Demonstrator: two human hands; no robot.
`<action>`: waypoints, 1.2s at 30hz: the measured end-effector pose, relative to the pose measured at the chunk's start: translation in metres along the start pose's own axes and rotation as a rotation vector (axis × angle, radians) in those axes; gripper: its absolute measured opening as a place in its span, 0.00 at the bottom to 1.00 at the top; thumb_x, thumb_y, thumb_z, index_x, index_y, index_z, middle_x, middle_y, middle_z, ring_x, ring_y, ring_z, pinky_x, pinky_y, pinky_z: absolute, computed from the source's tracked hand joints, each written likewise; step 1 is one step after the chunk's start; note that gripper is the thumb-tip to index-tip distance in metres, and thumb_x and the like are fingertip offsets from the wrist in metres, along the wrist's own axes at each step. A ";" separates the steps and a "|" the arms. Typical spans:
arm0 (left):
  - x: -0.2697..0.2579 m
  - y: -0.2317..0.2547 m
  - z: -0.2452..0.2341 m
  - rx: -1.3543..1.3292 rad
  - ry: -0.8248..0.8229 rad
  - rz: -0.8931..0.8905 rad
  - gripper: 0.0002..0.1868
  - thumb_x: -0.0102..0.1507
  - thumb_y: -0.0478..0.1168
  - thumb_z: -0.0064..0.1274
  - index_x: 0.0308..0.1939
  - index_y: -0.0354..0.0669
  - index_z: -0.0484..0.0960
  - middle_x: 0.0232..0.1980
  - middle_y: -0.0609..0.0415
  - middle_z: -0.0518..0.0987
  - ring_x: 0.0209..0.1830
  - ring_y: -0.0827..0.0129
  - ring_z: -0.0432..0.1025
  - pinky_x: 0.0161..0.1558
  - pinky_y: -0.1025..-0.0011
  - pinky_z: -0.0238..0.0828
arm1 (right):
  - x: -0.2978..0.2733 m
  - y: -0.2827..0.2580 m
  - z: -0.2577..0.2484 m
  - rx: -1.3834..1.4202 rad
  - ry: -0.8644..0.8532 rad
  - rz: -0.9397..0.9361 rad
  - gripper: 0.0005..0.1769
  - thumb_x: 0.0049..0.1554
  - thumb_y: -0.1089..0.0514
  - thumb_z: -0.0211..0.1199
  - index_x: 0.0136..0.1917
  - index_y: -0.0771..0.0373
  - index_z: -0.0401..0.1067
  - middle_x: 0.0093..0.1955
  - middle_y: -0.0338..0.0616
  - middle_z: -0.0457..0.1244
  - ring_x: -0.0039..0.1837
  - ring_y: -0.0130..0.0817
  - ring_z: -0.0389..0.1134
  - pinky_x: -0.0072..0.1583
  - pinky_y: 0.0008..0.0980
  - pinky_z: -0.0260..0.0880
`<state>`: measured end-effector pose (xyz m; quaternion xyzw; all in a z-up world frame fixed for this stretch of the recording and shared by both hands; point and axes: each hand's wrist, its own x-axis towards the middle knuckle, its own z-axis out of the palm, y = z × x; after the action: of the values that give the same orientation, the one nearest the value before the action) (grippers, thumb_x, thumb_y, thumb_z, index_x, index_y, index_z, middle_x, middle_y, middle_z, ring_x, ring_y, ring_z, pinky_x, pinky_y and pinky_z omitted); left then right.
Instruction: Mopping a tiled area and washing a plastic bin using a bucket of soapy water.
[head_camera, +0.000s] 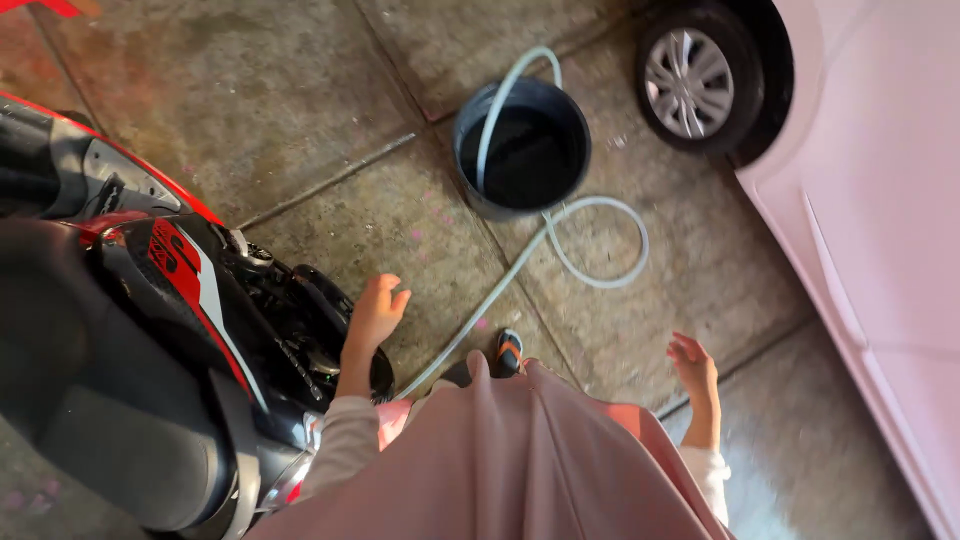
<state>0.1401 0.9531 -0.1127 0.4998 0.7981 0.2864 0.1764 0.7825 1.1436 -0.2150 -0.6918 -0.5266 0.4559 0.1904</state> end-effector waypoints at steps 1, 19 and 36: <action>0.007 -0.004 -0.010 0.011 0.023 -0.060 0.19 0.62 0.46 0.60 0.52 0.40 0.77 0.53 0.43 0.80 0.54 0.47 0.75 0.53 0.57 0.72 | 0.041 -0.033 0.009 -0.119 -0.019 -0.103 0.20 0.62 0.54 0.62 0.68 0.52 0.76 0.51 0.40 0.71 0.51 0.27 0.69 0.51 0.30 0.66; 0.290 -0.144 -0.203 -0.128 0.215 -0.526 0.21 0.66 0.47 0.55 0.57 0.40 0.72 0.57 0.46 0.76 0.49 0.58 0.78 0.47 0.60 0.74 | 0.219 -0.651 0.419 -0.050 -0.695 -0.624 0.19 0.64 0.57 0.60 0.68 0.59 0.72 0.58 0.44 0.71 0.61 0.26 0.71 0.61 0.27 0.70; 0.699 -0.265 -0.296 -0.308 0.100 -0.366 0.21 0.68 0.51 0.54 0.57 0.40 0.74 0.57 0.48 0.78 0.50 0.60 0.79 0.51 0.63 0.75 | 0.514 -0.804 0.554 -0.241 -0.396 -0.375 0.21 0.62 0.49 0.61 0.67 0.52 0.74 0.52 0.42 0.72 0.55 0.27 0.72 0.58 0.31 0.69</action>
<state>-0.5187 1.4096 -0.0483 0.2993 0.8300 0.3924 0.2598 -0.1088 1.7868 -0.1219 -0.4976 -0.7225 0.4730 0.0816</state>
